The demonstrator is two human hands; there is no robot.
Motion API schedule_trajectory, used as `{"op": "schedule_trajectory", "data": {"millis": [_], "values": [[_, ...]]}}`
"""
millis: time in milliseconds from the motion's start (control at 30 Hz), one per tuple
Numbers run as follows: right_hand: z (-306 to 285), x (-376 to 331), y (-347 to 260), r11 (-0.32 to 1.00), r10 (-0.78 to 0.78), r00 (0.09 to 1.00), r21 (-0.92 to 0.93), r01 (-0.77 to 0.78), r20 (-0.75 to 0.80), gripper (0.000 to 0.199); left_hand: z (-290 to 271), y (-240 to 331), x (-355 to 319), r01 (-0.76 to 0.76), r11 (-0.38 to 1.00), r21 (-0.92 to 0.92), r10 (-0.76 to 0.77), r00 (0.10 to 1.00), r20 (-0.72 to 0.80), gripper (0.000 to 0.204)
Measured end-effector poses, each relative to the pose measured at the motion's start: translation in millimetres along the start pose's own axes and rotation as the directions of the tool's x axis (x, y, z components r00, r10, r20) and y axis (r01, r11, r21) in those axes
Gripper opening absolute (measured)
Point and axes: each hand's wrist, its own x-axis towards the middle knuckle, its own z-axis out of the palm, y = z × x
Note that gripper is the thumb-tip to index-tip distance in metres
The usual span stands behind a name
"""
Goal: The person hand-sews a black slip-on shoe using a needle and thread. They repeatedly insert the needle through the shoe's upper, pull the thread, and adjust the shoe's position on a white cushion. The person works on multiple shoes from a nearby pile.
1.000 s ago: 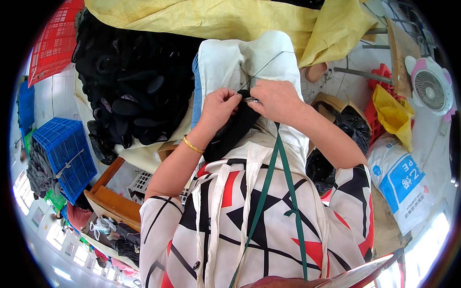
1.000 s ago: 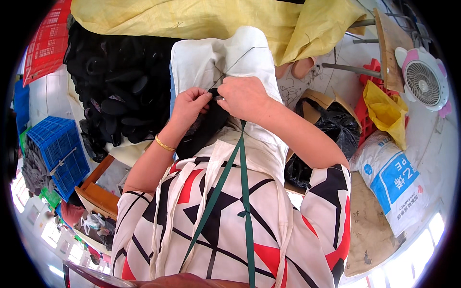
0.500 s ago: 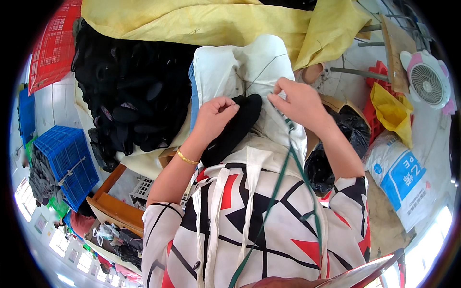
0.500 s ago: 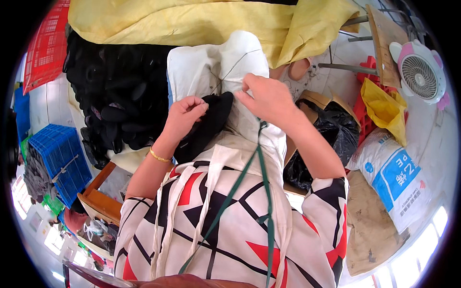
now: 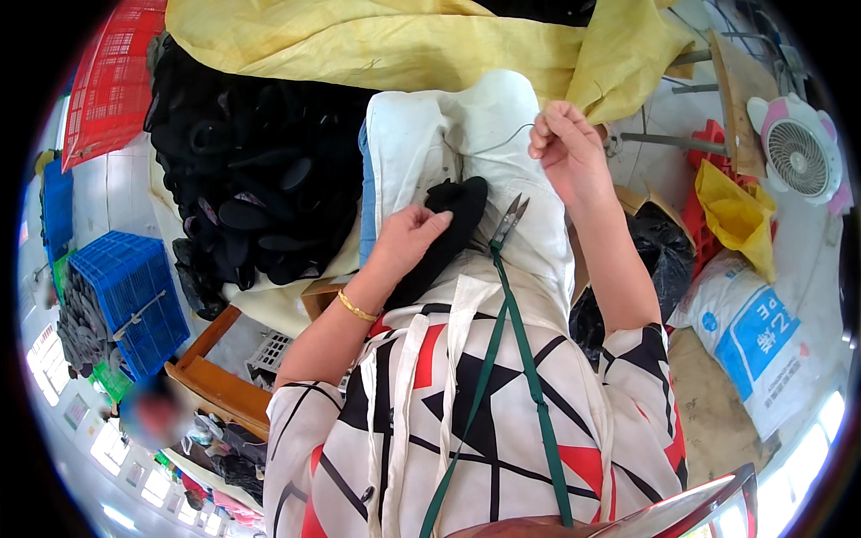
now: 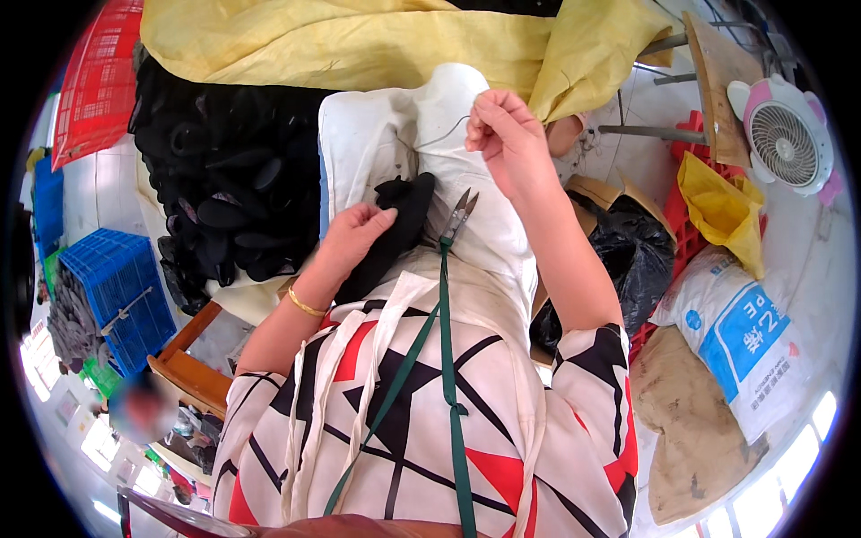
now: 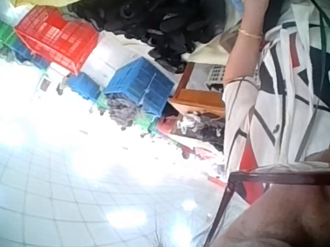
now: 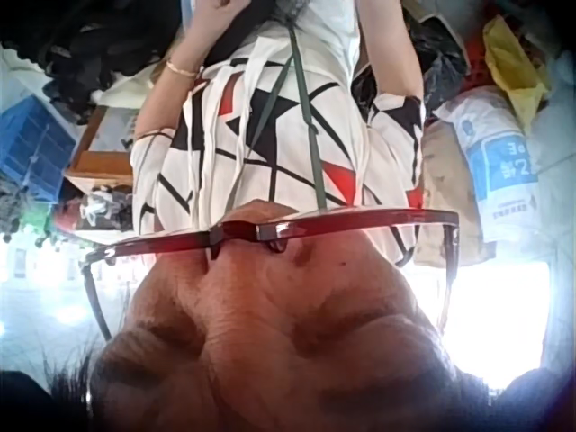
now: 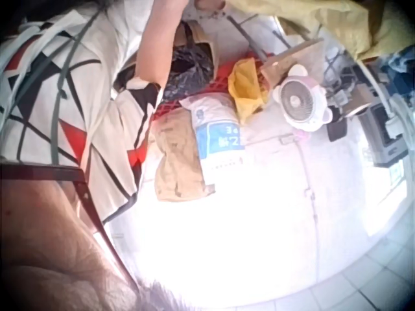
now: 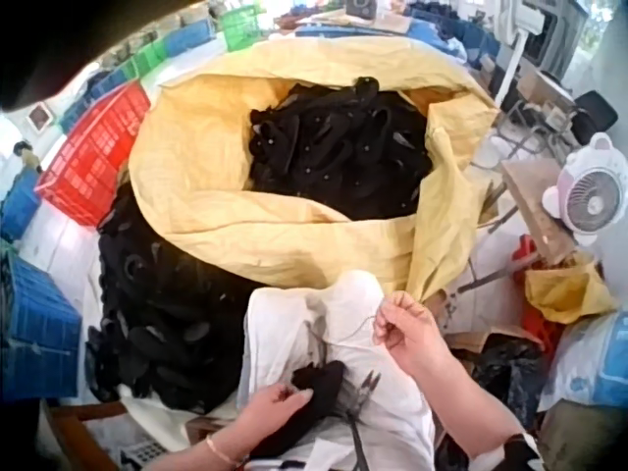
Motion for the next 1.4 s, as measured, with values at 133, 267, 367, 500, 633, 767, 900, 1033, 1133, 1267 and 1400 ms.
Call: {"op": "schedule_trajectory", "data": {"millis": [133, 267, 367, 500, 633, 767, 900, 1033, 1133, 1267, 1400], "values": [[-14.1, -12.5, 7.9, 0.8, 0.006, 1.0, -0.6, 0.004, 0.015, 0.019, -1.6, 0.7, -5.4, -0.097, 0.989, -0.115, 0.103, 0.994, 0.046, 0.025], [7.6, -23.4, 23.8, 0.653, 0.161, 0.987, -0.751, -0.099, 0.01, 0.033, -17.5, 50.1, -34.7, -0.405, 0.812, 0.42, 0.455, 0.89, -0.021, 0.022], [23.5, -21.4, 31.0, 0.752, 0.12, 0.992, -0.655, -0.068, 0.035, 0.039, -30.4, 47.6, -34.4, -0.619, 0.552, 0.558, 0.769, 0.637, -0.055, 0.021], [34.7, -18.3, 43.1, 0.764, 0.092, 0.989, -0.646, 0.003, 0.114, 0.047, -38.6, 42.9, -35.9, -0.609, 0.547, 0.575, 0.765, 0.642, -0.048, 0.018], [50.5, -26.5, 38.5, 0.556, 0.126, 0.977, -0.828, 0.076, 0.174, 0.042, -39.0, 28.2, -30.3, -0.56, 0.824, 0.089, 0.567, 0.811, -0.143, 0.013], [54.6, -31.5, 43.6, 0.407, -0.024, 0.967, -0.881, 0.24, 0.252, 0.038, -44.8, 28.4, -30.2, -0.247, 0.84, -0.483, 0.24, 0.968, -0.076, 0.01], [57.0, -33.2, 49.2, 0.289, -0.128, 0.942, -0.897, 0.334, 0.31, 0.038, -40.6, 32.5, -23.5, -0.176, 0.928, -0.329, 0.169, 0.984, -0.05, 0.013], [54.5, -25.6, 52.4, 0.56, -0.01, 0.99, -0.82, 0.121, 0.14, 0.046, -36.5, 24.2, -17.1, -0.244, 0.759, -0.604, 0.268, 0.962, -0.052, 0.01], [47.1, -25.0, 54.6, 0.532, 0.033, 0.988, -0.84, 0.109, 0.149, 0.046, -37.1, 19.7, -16.1, -0.228, 0.745, -0.627, 0.268, 0.963, -0.033, 0.008], [52.4, -27.5, 47.8, 0.525, 0.091, 0.983, -0.846, 0.088, 0.159, 0.047, -37.7, 23.0, -19.0, -0.227, 0.753, -0.617, 0.26, 0.965, -0.037, 0.011], [67.6, -31.5, 35.3, 0.429, 0.043, 0.969, -0.881, 0.201, 0.242, 0.045, -39.8, 24.3, -22.6, -0.241, 0.737, -0.631, 0.275, 0.96, -0.046, 0.013]]}}
